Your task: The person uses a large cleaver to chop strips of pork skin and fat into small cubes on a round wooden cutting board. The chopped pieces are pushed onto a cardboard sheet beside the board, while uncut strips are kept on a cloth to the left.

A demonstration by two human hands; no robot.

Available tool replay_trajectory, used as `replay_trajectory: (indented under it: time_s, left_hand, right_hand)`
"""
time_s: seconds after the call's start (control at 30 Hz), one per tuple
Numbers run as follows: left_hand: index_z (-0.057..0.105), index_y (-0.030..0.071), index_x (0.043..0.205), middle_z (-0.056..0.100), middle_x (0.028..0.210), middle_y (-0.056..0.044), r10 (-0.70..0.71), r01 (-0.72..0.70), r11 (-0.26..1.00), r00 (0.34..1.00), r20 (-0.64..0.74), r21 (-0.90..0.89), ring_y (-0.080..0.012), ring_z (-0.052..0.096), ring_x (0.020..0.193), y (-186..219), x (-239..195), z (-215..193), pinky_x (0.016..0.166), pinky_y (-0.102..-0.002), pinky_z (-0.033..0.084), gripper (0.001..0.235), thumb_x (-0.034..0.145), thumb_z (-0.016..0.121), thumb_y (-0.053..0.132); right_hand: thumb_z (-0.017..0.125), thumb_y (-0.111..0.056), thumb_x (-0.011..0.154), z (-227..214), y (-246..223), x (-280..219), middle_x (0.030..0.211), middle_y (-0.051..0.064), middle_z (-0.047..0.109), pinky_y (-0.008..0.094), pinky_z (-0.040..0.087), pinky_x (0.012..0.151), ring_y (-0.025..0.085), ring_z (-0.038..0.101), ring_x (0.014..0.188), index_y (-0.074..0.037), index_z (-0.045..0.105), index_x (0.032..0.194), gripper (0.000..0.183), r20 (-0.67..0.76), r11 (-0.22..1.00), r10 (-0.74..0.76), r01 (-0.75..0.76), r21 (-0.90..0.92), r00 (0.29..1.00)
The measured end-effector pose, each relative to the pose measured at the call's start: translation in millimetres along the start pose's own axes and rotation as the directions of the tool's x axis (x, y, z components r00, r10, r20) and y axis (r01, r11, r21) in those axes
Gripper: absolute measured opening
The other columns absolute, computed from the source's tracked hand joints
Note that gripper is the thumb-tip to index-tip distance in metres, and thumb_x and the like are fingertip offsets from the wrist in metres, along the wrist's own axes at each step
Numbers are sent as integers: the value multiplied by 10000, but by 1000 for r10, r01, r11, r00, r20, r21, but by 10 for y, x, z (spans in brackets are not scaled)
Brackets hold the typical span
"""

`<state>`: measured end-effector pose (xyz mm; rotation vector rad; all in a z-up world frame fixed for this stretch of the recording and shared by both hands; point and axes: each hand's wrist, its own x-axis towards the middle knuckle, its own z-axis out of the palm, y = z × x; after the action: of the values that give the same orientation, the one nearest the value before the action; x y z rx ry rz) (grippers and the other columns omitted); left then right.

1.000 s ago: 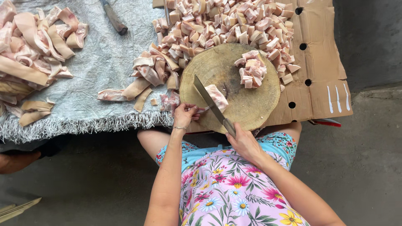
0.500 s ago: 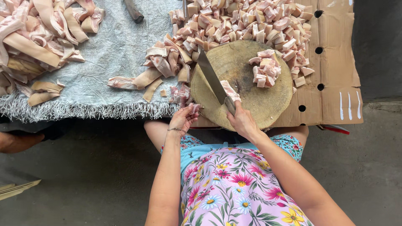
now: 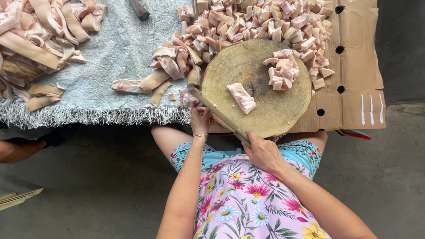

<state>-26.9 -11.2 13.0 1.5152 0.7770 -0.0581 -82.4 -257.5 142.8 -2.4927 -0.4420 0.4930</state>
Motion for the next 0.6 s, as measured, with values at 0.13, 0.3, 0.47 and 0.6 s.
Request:
replay_trajectory:
  time_s: [0.13,0.3,0.47,0.6]
  left_hand:
    - [634,-11,1043,703,782,-92,-3,6,999,998,55,-51,-136,669,577,-32,24,-44,463,-296,557,102,961,609,45]
    - [614,35,1065,717,779,-87,-70,76,990,996,55,-117,-153,656,554,6,36,-72,440,-292,511,203,937,470,-29]
    - [634,28,1055,704,782,-66,-55,67,982,996,73,-178,-134,627,543,15,40,-90,446,-289,496,158,934,547,-24]
    - [601,98,1052,661,750,-14,-146,158,960,987,69,-229,-92,593,536,-102,108,-106,470,-273,509,129,932,592,50]
  right_hand:
    - [652,-274,920,102,-54,53,775,248,700,549,555,612,448,701,669,-64,496,1212,391,58,994,-20,26,-103,998]
    - [644,-237,907,125,-128,164,785,245,700,547,557,606,444,707,691,-63,492,1204,376,52,992,-26,32,-124,998]
    - [621,-208,929,159,-219,352,814,245,699,549,561,585,449,709,686,-82,488,1198,326,63,984,2,9,-181,998]
    - [616,-202,928,225,-270,559,799,242,698,555,556,592,447,709,688,-74,478,1190,323,38,983,-34,41,-179,999]
